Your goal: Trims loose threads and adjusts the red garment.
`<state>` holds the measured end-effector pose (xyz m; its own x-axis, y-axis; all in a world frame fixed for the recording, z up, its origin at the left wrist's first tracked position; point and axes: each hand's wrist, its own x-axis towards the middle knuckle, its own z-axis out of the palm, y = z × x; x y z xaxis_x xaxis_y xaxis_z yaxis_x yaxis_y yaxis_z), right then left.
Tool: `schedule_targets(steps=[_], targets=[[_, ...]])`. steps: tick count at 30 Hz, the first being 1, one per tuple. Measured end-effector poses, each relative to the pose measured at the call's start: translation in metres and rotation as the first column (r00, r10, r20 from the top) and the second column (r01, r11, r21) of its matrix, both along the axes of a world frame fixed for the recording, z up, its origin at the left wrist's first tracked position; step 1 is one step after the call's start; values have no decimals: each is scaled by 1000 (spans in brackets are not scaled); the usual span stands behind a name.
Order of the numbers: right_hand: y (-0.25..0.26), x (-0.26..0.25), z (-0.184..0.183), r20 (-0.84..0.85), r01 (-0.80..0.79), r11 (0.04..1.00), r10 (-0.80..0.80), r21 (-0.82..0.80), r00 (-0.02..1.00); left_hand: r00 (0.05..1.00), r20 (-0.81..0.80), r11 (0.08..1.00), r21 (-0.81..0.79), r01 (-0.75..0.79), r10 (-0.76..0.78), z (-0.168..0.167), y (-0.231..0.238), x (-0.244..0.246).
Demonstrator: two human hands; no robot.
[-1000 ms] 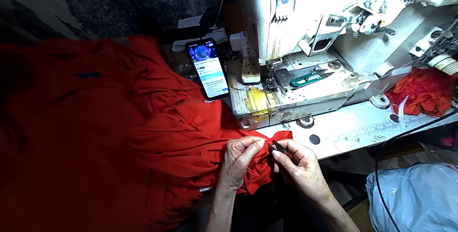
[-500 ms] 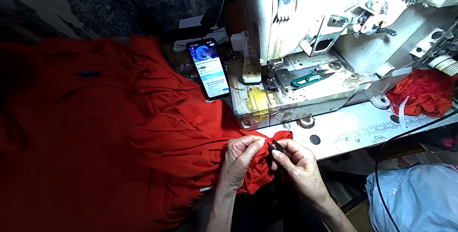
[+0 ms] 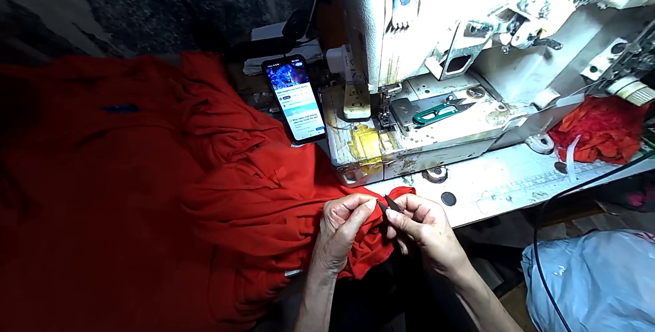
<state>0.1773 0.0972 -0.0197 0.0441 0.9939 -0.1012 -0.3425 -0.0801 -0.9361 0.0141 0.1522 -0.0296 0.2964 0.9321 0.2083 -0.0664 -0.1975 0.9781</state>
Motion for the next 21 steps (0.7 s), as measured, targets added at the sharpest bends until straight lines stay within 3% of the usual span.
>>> schedule_targets(steps=[5, 11, 13, 16, 21], targets=[[2, 3, -2, -55, -32, 999, 33, 36, 998, 1000, 7, 1000, 22, -11, 11, 0, 0, -2], [12, 10, 3, 263, -32, 994, 4, 103, 965, 999, 6, 999, 27, -46, 46, 2, -2, 2], [20, 17, -7, 157, -151, 968, 120, 200, 980, 999, 25, 999, 21, -42, 41, 2, -2, 2], [25, 28, -13, -34, -362, 899, 382, 247, 924, 998, 64, 999, 34, 15, -18, 2, -2, -2], [22, 18, -6, -7, -228, 965, 231, 130, 973, 999, 30, 995, 98, -17, 14, -2, -1, 0]])
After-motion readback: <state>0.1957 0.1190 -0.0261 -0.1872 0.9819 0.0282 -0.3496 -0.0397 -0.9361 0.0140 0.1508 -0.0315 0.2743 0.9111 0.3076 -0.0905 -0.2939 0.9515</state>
